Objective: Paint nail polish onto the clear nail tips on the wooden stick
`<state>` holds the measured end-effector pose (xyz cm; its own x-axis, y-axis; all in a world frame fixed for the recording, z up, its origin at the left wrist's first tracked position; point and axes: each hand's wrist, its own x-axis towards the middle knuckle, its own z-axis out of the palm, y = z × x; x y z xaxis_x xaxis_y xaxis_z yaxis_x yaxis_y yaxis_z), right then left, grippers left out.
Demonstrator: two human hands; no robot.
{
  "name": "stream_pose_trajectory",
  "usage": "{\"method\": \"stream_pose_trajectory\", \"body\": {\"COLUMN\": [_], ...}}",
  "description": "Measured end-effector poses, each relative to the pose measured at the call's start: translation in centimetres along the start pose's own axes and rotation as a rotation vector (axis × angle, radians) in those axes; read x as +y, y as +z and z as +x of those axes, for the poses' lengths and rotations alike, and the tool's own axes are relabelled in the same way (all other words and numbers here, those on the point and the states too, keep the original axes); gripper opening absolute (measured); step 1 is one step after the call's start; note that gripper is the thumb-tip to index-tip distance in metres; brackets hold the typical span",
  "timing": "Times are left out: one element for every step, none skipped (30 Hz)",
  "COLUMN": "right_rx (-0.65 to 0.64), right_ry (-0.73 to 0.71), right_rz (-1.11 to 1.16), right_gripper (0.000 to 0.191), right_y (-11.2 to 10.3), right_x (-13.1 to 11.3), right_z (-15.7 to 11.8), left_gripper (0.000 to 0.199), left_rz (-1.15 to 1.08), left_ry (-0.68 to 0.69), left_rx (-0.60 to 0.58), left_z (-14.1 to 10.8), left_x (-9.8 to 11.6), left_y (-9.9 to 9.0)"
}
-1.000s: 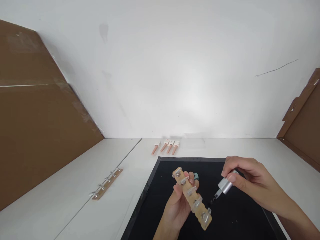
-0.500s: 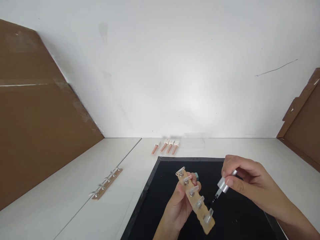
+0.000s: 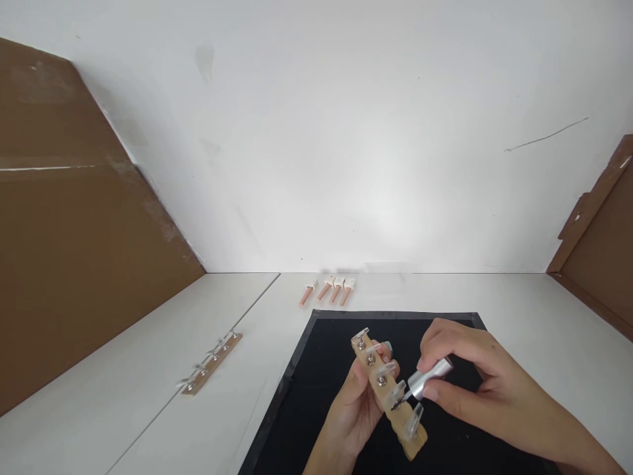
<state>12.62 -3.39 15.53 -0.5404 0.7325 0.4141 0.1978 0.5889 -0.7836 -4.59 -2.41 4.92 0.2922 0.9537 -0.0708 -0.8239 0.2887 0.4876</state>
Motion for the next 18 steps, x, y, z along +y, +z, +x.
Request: {"method": "stream_pose_trajectory", "body": {"right_rx": [0.002, 0.006, 0.011, 0.014, 0.019, 0.023, 0.027, 0.029, 0.030, 0.030, 0.030, 0.027, 0.025, 0.021, 0.017, 0.014, 0.012, 0.011], "right_ry": [0.005, 0.012, 0.022, 0.034, 0.043, 0.051, 0.057, 0.060, 0.061, 0.063, 0.064, 0.069, 0.074, 0.078, 0.079, 0.079, 0.078, 0.076], "right_rz": [-0.008, -0.015, -0.023, -0.031, -0.040, -0.048, -0.056, -0.060, -0.059, -0.056, -0.050, -0.046, -0.043, -0.043, -0.044, -0.046, -0.046, -0.046], "right_gripper": [0.018, 0.017, 0.015, 0.014, 0.013, 0.012, 0.012, 0.012, 0.012, 0.012, 0.011, 0.011, 0.011, 0.011, 0.011, 0.011, 0.011, 0.011], "right_y": [0.05, 0.10, 0.14, 0.18, 0.21, 0.24, 0.27, 0.29, 0.31, 0.32, 0.32, 0.32, 0.32, 0.32, 0.32, 0.32, 0.32, 0.32], "right_x": [-0.01, -0.03, -0.06, -0.09, -0.13, -0.15, -0.17, -0.17, -0.16, -0.14, -0.11, -0.08, -0.04, 0.00, 0.03, 0.06, 0.09, 0.11], "right_z": [0.04, 0.08, 0.11, 0.14, 0.17, 0.20, 0.22, 0.24, 0.25, 0.24, 0.23, 0.19, 0.15, 0.11, 0.08, 0.07, 0.07, 0.09], "left_gripper": [0.036, 0.036, 0.036, 0.036, 0.037, 0.037, 0.037, 0.038, 0.038, 0.038, 0.038, 0.038, 0.038, 0.037, 0.036, 0.036, 0.036, 0.036], "left_rz": [-0.006, -0.012, -0.019, -0.024, -0.028, -0.029, -0.029, -0.026, -0.024, -0.021, -0.021, -0.020, -0.019, -0.020, -0.020, -0.019, -0.018, -0.018], "left_ry": [-0.001, -0.001, -0.001, 0.000, -0.002, -0.003, -0.004, -0.005, -0.006, -0.006, -0.006, -0.004, -0.004, -0.003, -0.001, -0.001, 0.000, -0.001], "left_rx": [0.004, 0.008, 0.012, 0.014, 0.016, 0.017, 0.020, 0.022, 0.026, 0.029, 0.030, 0.028, 0.022, 0.017, 0.012, 0.007, 0.003, -0.002], "left_z": [-0.02, -0.03, -0.03, -0.03, -0.02, 0.00, 0.01, 0.01, 0.02, 0.02, 0.01, -0.01, -0.03, -0.06, -0.08, -0.11, -0.13, -0.14], "left_x": [-0.04, -0.07, -0.09, -0.11, -0.11, -0.11, -0.10, -0.09, -0.08, -0.06, -0.04, -0.03, -0.01, 0.01, 0.01, 0.02, 0.02, 0.02], "left_y": [-0.02, -0.03, -0.05, -0.06, -0.06, -0.06, -0.04, 0.00, 0.05, 0.11, 0.18, 0.25, 0.32, 0.37, 0.41, 0.42, 0.42, 0.39]}}
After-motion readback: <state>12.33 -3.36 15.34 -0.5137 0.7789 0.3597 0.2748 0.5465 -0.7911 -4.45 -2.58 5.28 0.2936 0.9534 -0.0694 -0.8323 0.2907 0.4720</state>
